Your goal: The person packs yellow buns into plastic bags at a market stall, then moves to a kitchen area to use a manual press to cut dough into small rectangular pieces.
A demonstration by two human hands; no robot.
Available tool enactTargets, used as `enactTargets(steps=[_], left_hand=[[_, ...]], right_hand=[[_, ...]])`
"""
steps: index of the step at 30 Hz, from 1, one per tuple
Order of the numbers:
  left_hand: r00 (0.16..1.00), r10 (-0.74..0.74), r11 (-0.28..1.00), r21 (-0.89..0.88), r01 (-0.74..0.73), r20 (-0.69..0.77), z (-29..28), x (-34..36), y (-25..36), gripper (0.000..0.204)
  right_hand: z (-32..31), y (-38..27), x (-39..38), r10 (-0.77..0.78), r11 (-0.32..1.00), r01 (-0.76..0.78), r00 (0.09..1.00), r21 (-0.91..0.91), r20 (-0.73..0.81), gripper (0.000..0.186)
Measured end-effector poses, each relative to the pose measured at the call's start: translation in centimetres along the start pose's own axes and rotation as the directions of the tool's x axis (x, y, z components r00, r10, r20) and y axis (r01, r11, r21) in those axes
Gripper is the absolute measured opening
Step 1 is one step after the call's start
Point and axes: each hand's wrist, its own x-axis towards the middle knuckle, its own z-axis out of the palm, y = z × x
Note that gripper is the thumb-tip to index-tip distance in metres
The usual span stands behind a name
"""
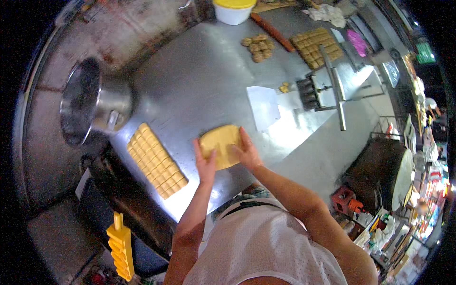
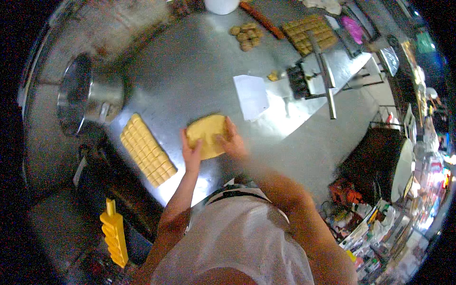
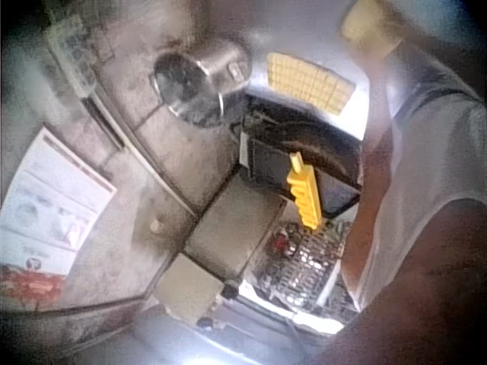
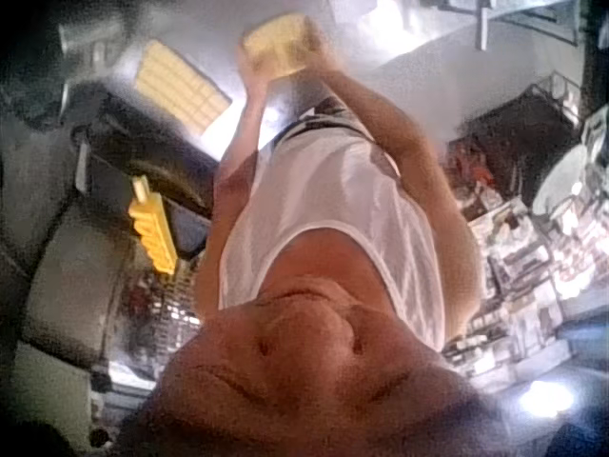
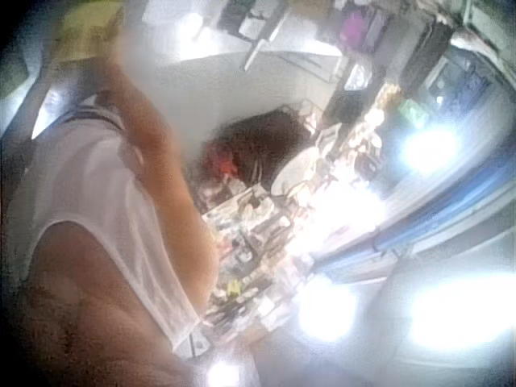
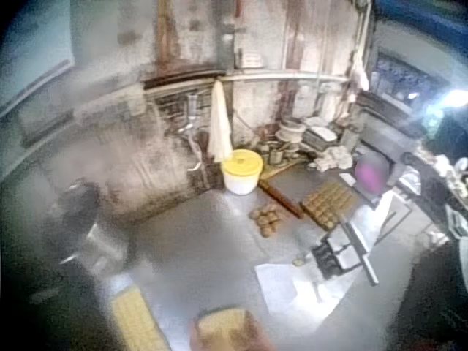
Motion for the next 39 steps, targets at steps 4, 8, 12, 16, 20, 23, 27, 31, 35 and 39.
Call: enactTargets(steps=[4,8,12,16,20,23,27,31,35,39], left_hand=[[0.993,0.027,0.999,0.028,-0.024,-0.119,-0.7,0.8,-1.5,0.079],[0.979,0.201,0.979,0.032,-0.200,-0.032,-0.8,0.8,-6.3,0.074],[0.993,0.116,0.991,0.059,-0.117,0.021,0.7,0.1,-0.4,0.072],[0.992,0.111,0.973,0.200,-0.119,0.052,-0.2,1.2,-1.6,0.068],[0.987,0.135,0.934,0.321,-0.155,0.083,-3.1,5.2,-3.4,0.060],[0.926,0.068,0.874,0.425,-0.234,0.370,-1.5,8.7,-1.8,0.050],[0.929,-0.029,0.870,0.467,-0.159,0.370,-1.2,8.3,0.4,0.045],[0.939,-0.012,0.880,0.449,-0.153,0.344,-1.6,7.9,0.5,0.048],[0.852,0.396,0.742,0.427,-0.517,0.343,-0.4,6.8,1.4,0.052],[0.901,0.066,0.768,0.555,-0.321,0.429,-1.5,7.7,-0.1,0.058]], right_hand=[[-2.1,2.0,1.7,-0.088,0.987,0.080,0.995,-0.138,-0.055,0.075],[1.0,2.4,-0.7,-0.071,0.997,0.069,0.997,-0.038,-0.033,0.076],[1.2,0.3,-1.9,-0.051,0.989,0.039,0.995,-0.141,-0.081,0.076],[-0.5,0.9,-1.3,-0.137,0.968,0.126,0.990,-0.216,-0.038,0.075],[-0.9,-1.1,2.3,-0.176,0.925,0.134,0.980,-0.355,-0.088,0.061],[0.9,-0.9,6.4,-0.085,0.891,0.120,0.991,-0.439,0.100,0.044],[1.1,-1.3,6.4,-0.234,0.873,0.303,0.948,-0.382,0.216,0.033],[0.8,-1.8,6.5,-0.317,0.873,0.373,0.923,-0.315,0.216,0.035],[1.1,-0.8,6.0,-0.414,0.840,0.416,0.906,-0.347,0.085,0.038],[1.1,-0.1,6.3,-0.313,0.867,0.377,0.921,-0.325,0.233,0.041]])
